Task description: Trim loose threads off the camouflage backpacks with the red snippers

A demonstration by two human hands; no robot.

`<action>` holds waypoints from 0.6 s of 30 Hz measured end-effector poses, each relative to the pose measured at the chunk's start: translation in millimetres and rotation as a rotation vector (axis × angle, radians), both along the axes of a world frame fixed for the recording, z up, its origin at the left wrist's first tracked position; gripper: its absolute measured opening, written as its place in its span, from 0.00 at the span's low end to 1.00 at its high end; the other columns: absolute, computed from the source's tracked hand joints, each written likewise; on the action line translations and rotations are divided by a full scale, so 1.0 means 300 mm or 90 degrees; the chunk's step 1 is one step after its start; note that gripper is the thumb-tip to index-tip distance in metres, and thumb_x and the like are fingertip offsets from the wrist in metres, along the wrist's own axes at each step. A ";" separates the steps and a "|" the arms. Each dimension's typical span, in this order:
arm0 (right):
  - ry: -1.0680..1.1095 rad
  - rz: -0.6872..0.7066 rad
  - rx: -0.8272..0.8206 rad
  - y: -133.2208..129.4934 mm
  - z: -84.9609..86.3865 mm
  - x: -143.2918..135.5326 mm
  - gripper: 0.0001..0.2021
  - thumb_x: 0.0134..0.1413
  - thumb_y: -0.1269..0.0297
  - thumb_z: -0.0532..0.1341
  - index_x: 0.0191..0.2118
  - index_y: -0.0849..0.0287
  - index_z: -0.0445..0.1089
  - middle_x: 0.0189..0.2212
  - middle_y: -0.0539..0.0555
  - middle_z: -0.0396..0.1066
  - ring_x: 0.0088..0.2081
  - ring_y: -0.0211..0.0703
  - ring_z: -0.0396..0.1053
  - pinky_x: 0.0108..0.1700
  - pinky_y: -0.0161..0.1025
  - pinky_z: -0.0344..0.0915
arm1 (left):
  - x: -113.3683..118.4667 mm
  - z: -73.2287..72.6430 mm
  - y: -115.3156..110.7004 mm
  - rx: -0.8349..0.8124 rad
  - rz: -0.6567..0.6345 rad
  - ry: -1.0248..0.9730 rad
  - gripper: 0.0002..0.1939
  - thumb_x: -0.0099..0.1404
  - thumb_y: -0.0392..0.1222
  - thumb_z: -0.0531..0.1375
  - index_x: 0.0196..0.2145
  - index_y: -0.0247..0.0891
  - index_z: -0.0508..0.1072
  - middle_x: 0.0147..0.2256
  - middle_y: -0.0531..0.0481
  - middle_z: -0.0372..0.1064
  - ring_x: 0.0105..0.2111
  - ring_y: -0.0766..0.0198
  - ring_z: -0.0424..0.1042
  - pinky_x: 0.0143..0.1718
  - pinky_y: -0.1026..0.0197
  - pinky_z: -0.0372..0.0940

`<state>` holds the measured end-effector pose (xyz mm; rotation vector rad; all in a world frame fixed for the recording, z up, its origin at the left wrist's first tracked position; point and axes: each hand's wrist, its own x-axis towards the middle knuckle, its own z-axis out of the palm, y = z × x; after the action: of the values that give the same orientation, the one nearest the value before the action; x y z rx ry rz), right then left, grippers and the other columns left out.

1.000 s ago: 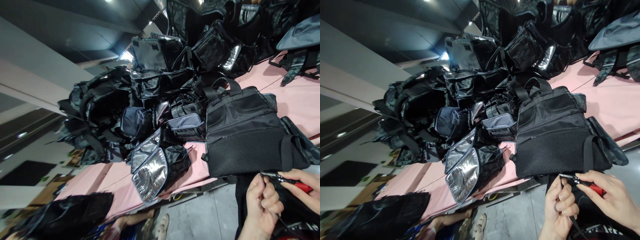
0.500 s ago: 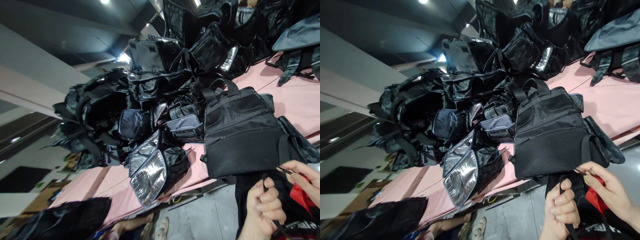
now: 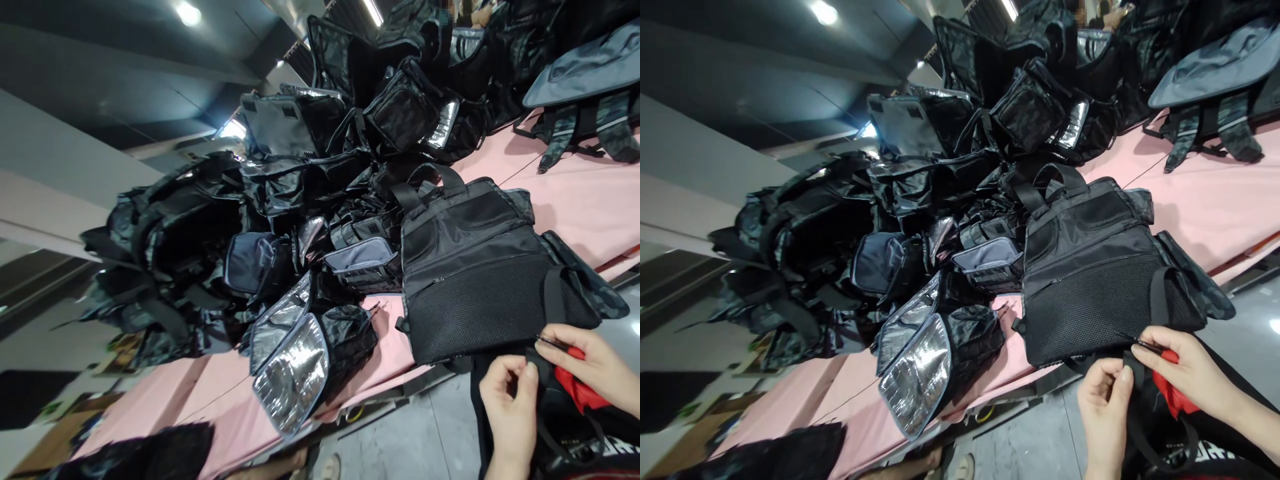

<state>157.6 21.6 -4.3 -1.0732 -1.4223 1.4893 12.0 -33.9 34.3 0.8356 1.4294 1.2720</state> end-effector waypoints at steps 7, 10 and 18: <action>-0.118 -0.058 0.147 -0.050 -0.022 0.096 0.17 0.57 0.51 0.61 0.48 0.53 0.71 0.41 0.52 0.74 0.40 0.45 0.74 0.39 0.30 0.72 | -0.025 -0.031 0.036 -0.010 0.049 -0.112 0.19 0.56 0.52 0.67 0.23 0.35 0.66 0.21 0.55 0.60 0.23 0.70 0.56 0.29 0.65 0.54; -0.190 -0.081 0.270 -0.067 -0.020 0.120 0.13 0.56 0.54 0.63 0.45 0.50 0.74 0.38 0.50 0.76 0.36 0.44 0.75 0.37 0.31 0.73 | -0.024 -0.024 0.036 -0.015 0.053 -0.082 0.20 0.55 0.53 0.67 0.24 0.35 0.67 0.22 0.55 0.62 0.25 0.69 0.57 0.30 0.65 0.55; -0.138 0.000 0.328 -0.036 -0.001 0.089 0.09 0.61 0.62 0.60 0.44 0.54 0.74 0.36 0.52 0.75 0.35 0.41 0.74 0.37 0.32 0.72 | -0.037 -0.029 0.030 -0.018 -0.005 0.021 0.20 0.54 0.56 0.67 0.25 0.34 0.71 0.22 0.54 0.62 0.25 0.69 0.59 0.29 0.67 0.59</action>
<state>184.4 10.7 -4.6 -0.9219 -1.8261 0.9408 0.8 -24.8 25.5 0.8462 1.4658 1.2353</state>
